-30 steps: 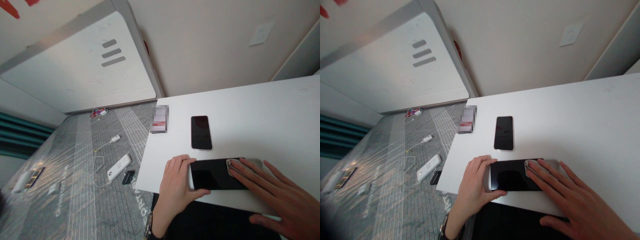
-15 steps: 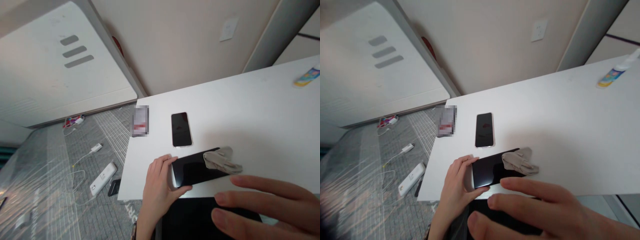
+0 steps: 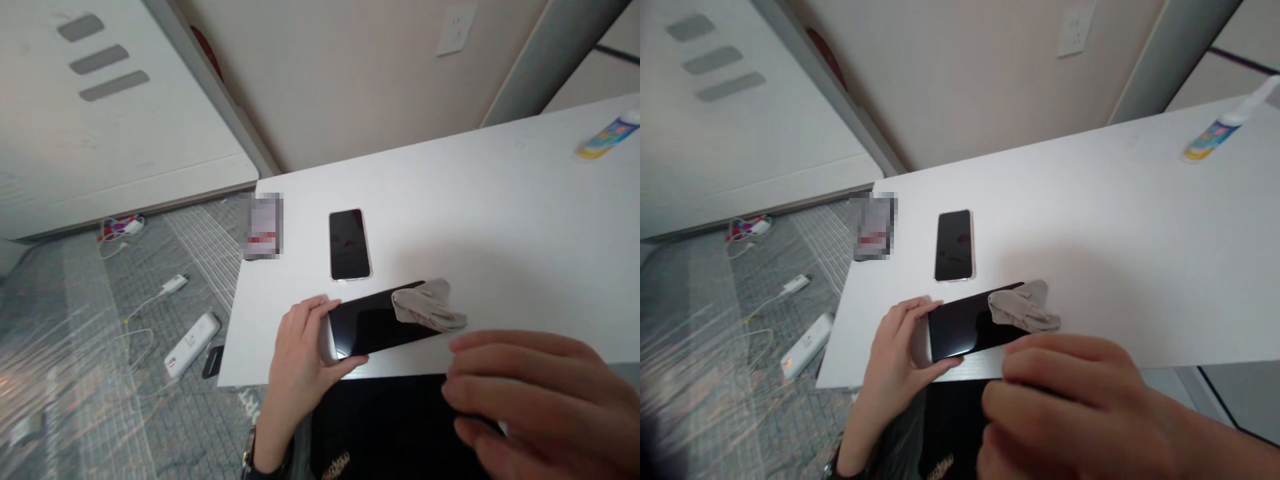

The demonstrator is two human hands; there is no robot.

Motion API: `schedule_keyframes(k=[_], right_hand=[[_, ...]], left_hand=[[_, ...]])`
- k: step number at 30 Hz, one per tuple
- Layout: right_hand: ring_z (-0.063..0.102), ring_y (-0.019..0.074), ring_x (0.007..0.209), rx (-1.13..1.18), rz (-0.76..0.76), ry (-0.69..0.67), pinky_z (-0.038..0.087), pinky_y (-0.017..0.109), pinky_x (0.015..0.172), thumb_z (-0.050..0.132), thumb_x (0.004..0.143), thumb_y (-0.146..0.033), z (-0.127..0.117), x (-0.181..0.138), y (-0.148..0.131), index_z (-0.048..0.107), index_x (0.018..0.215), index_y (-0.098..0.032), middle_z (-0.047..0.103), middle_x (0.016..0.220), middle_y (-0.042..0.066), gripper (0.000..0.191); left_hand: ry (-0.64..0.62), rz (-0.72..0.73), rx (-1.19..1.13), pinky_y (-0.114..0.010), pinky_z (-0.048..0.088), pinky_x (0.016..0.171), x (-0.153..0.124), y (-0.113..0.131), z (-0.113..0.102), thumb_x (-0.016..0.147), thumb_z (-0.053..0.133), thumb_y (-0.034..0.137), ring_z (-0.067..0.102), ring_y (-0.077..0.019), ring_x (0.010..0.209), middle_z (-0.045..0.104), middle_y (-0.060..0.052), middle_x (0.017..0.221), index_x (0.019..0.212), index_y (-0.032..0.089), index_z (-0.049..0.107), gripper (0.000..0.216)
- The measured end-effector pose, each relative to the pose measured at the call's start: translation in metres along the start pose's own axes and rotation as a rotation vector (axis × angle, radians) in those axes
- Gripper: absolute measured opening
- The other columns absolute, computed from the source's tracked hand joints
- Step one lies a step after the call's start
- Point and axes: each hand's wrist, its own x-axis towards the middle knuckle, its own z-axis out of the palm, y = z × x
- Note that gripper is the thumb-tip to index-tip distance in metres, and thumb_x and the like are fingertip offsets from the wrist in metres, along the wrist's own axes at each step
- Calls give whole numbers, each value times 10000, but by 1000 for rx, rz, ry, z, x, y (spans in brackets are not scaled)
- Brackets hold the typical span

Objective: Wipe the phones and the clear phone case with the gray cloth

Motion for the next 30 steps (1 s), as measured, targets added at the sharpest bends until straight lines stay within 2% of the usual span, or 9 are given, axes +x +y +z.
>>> schedule_keyframes(k=[3, 6, 8, 11, 15, 18, 22, 26, 30], right_hand=[[763, 113, 826, 44, -102, -16, 623, 214, 864, 650, 1002, -101, 2, -11, 32, 611, 948, -224, 789, 883, -25, 140], [789, 155, 957, -148, 2, -88, 621, 256, 909, 629, 1064, -248, 7, -36, 55, 647, 1054, -239, 825, 1051, -1, 23], [757, 248, 1170, -285, 55, -193, 624, 380, 986, 504, 1118, -429, 17, -51, 59, 643, 1310, -188, 767, 1336, 69, 339], [603, 329, 1418, -382, 20, -334, 569, 507, 1087, 360, 1113, -628, 46, -57, 44, 399, 1618, -43, 531, 1626, 150, 774], [437, 308, 1557, -332, -102, -373, 471, 510, 1182, 382, 995, -864, 96, -35, 8, 383, 1635, -34, 418, 1703, 136, 1047], [380, 280, 1586, -319, -103, -369, 408, 510, 1210, 351, 961, -915, 118, -18, -5, 407, 1633, -73, 424, 1706, 107, 1080], [337, 262, 1599, -385, -51, -370, 303, 510, 1240, 293, 1045, -811, 104, -25, 12, 357, 1663, -97, 382, 1735, 58, 946], [359, 311, 1580, -495, 67, -366, 213, 524, 1272, 298, 1056, -787, 72, -48, 33, 310, 1677, -52, 375, 1734, 137, 962], [357, 351, 1580, -501, 108, -338, 205, 540, 1278, 313, 1025, -830, 79, -53, 16, 339, 1657, -16, 362, 1729, 192, 1031]], left_hand=[[-3, -22, -4, -528, 485, 1090, -1, 1, 1, 742, 976, 511, 570, -344, 1300, 582, -105, 1403, 1440, 292, 497, 874], [-2, -31, -23, -535, 483, 1085, -2, 3, 1, 724, 988, 506, 564, -346, 1300, 582, -104, 1400, 1429, 287, 500, 885], [1, -30, -37, -538, 479, 1086, -2, 4, 1, 717, 993, 506, 562, -348, 1300, 585, -106, 1398, 1423, 281, 504, 887], [1, -32, -63, -536, 478, 1086, -2, 7, 0, 714, 991, 519, 565, -348, 1298, 593, -112, 1393, 1414, 271, 514, 883], [7, -26, -79, -527, 487, 1083, -3, 9, 0, 731, 986, 494, 575, -341, 1296, 600, -114, 1386, 1410, 264, 526, 852], [27, -26, -73, -522, 495, 1085, -4, 9, 2, 754, 984, 378, 583, -331, 1288, 606, -110, 1376, 1394, 254, 537, 791], [36, -57, -79, -540, 519, 1064, -4, 9, 2, 699, 1008, 475, 595, -341, 1255, 612, -111, 1348, 1374, 248, 554, 845], [41, -84, -68, -563, 525, 1073, -1, 10, 1, 671, 1023, 478, 594, -346, 1261, 614, -108, 1347, 1375, 251, 555, 875], [67, -89, -65, -566, 547, 1058, -6, 19, 6, 652, 1037, 433, 601, -347, 1247, 620, -109, 1327, 1350, 240, 557, 869]])
